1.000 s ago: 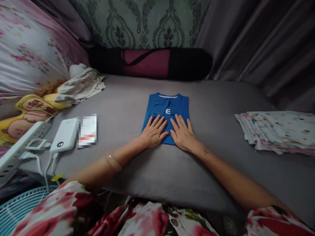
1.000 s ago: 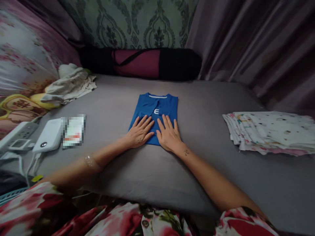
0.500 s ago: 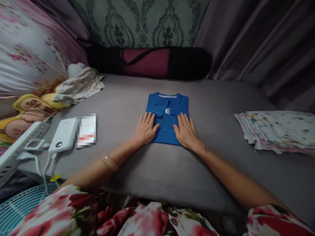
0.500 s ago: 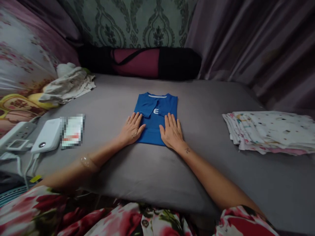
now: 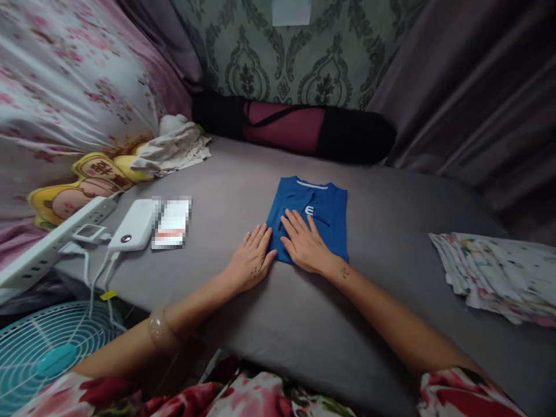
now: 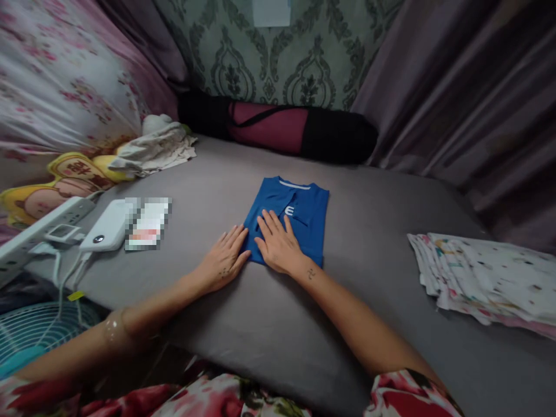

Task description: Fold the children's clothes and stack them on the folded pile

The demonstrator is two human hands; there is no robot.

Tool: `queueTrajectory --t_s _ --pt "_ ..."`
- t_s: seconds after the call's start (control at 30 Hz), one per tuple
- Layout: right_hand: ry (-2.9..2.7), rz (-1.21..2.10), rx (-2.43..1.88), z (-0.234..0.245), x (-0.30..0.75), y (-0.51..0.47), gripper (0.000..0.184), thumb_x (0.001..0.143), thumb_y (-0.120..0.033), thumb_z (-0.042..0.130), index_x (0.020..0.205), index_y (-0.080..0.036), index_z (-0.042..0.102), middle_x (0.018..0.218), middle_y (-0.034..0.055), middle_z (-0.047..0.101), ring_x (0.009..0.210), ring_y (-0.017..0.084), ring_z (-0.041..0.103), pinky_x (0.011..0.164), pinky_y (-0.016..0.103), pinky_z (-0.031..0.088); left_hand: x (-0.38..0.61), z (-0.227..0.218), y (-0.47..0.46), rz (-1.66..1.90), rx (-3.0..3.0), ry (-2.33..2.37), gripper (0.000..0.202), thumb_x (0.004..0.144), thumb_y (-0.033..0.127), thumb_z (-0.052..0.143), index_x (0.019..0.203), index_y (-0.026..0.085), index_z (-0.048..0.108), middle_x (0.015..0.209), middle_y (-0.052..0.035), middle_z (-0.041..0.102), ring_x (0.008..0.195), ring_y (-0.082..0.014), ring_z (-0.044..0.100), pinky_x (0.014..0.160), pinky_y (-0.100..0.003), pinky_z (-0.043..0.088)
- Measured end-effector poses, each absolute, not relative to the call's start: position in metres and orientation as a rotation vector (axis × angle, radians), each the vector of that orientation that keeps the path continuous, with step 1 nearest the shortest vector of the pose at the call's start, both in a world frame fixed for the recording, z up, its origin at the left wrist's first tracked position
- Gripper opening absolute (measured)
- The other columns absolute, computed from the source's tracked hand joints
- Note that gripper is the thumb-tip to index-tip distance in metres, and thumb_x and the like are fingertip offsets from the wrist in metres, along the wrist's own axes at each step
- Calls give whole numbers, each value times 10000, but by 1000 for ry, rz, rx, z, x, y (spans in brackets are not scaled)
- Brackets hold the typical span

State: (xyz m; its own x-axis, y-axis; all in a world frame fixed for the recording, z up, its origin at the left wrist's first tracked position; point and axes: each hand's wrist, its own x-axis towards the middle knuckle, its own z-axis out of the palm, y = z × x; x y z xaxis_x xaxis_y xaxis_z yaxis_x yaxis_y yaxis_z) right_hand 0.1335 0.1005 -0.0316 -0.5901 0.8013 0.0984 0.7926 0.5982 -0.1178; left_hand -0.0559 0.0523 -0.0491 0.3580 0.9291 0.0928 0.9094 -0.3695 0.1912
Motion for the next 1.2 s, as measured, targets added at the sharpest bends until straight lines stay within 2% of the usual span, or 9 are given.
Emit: queueTrajectory --t_s 0.2,0.4,0.5,0.6,0.73,0.9,1.1,1.13,1.2 --pt "-2737 165 -1277 -47 120 102 561 998 -359 245 1491 -94 294 1571 98 206 1452 213 149 1182 440 110 -53 -53 46 312 2515 1791 592 993 428 250 1445 56 333 1510 -184 340 1412 -275 298 1145 -477 279" --pt "-2747 184 -1268 -36 113 107 569 995 -359 241 1495 -89 282 1571 103 200 1453 218 147 1182 457 108 -54 -54 43 419 2490 1797 558 991 387 276 1422 41 355 1485 -196 382 1403 -278 318 1145 -465 295" --pt "-2746 162 -1197 -36 100 108 562 988 -329 240 1482 -71 308 1569 109 210 1455 219 136 1186 454 91 -55 -55 43 538 2436 1805 552 980 334 290 1441 30 293 1479 -224 379 1405 -282 313 1133 -466 320" --pt "-2751 204 -1182 -42 92 108 555 983 -309 231 1468 -63 339 1555 117 252 1450 214 163 1185 434 129 -56 -54 43 637 2411 1766 578 957 289 312 1473 53 204 1478 -229 376 1399 -280 326 1123 -476 338" --pt "-2756 310 -1191 -40 91 114 558 986 -324 214 1467 -73 344 1550 107 271 1446 203 180 1183 425 142 -57 -53 42 676 2406 1728 589 943 280 347 1475 74 200 1473 -216 388 1390 -285 344 1123 -479 343" --pt "-2520 219 -1472 -36 89 145 607 989 -381 220 1482 -34 285 1568 137 200 1457 240 118 1181 455 77 -60 -52 42 704 2413 1673 595 949 283 362 1494 123 185 1479 -183 395 1397 -287 330 1116 -495 351" --pt "-2486 258 -1716 -47 86 165 666 979 -417 257 1477 24 252 1558 194 194 1447 283 155 1164 438 134 -62 -53 42 694 2420 1638 600 951 270 366 1510 162 175 1486 -147 402 1398 -280 330 1117 -499 347" --pt "-2501 256 -1722 -44 84 166 670 975 -424 267 1471 27 269 1553 200 209 1441 293 176 1160 439 148 -62 -53 42 690 2420 1638 596 950 263 366 1509 169 181 1487 -139 404 1399 -276 329 1117 -497 347" --pt "-2508 234 -1732 -35 81 173 633 972 -426 271 1413 11 396 1503 218 332 1398 313 286 1139 450 193 -62 -54 43 689 2424 1630 587 948 249 367 1505 182 196 1488 -124 406 1402 -263 325 1121 -488 349"
